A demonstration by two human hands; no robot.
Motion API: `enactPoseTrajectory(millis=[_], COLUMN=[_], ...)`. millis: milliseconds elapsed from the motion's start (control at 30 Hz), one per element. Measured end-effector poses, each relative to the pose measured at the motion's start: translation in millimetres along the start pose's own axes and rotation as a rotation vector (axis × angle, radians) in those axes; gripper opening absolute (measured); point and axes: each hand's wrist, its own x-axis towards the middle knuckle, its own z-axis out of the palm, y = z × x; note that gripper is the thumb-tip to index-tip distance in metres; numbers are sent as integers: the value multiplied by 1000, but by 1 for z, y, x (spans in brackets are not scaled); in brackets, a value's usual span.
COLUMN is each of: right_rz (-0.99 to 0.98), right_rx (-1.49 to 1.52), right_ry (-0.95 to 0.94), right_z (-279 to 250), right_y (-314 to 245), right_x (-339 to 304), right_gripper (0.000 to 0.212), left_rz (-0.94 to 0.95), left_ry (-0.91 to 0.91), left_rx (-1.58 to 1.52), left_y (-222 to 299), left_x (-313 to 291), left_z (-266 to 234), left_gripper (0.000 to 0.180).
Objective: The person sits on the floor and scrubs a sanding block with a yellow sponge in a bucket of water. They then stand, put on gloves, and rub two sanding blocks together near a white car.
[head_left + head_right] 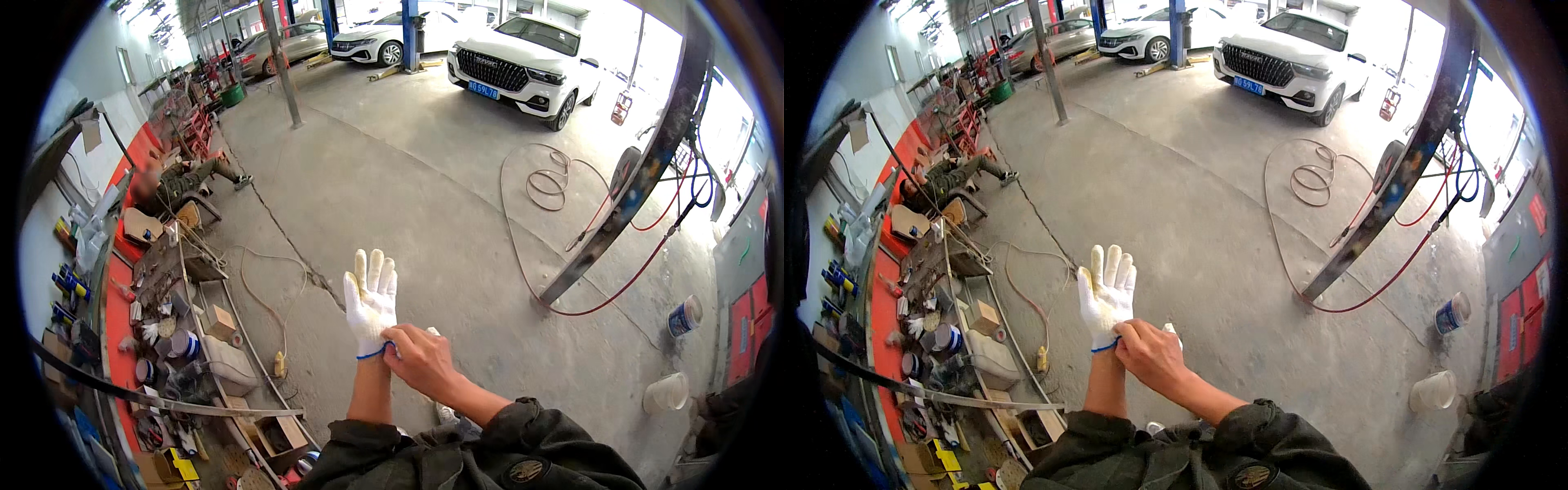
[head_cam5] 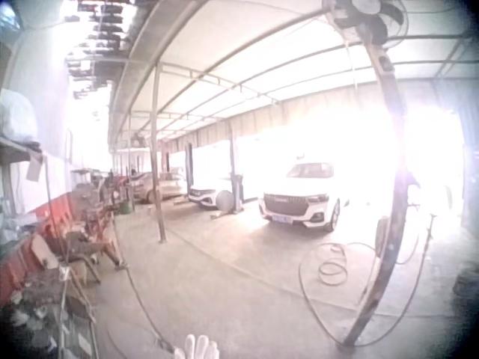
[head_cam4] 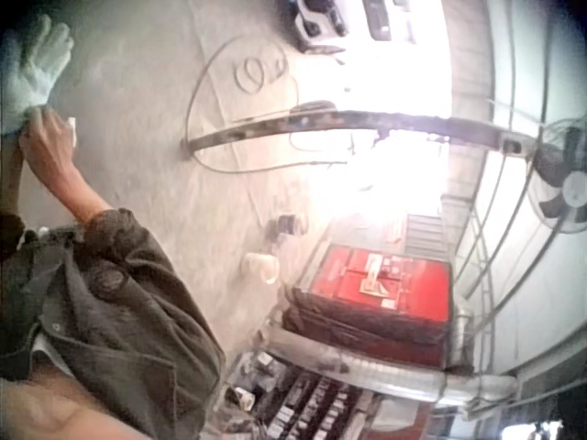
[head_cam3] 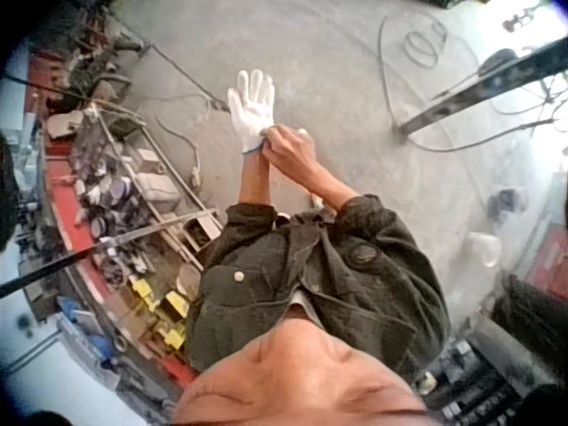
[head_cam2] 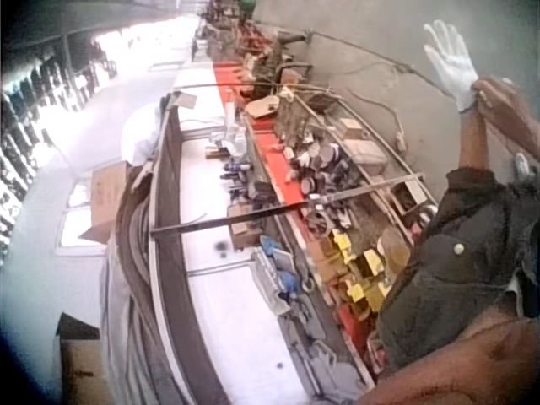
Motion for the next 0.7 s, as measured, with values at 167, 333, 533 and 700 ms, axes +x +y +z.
enactPoseTrajectory(millis=[167,333,533,700], right_rz=[119,247,761,1275], right_rx=[305,561,1145,1819], right_ry=[-351,-581,-350,52], right_z=[10,18,28,16], right_y=[38,34,66,98], right_x=[-7,-24,-49,-34], right_gripper=[16,17,10,26], left_rz=[-212,-36,147,-288], left_ry=[25,143,122,-100], left_rx=[-363,166,669,748], left_y=[-25,-18,-5,3], left_x=[-16,-32,-17,-48], left_z=[-34,-60,-46,-55], left_gripper=[56,51,54,52])
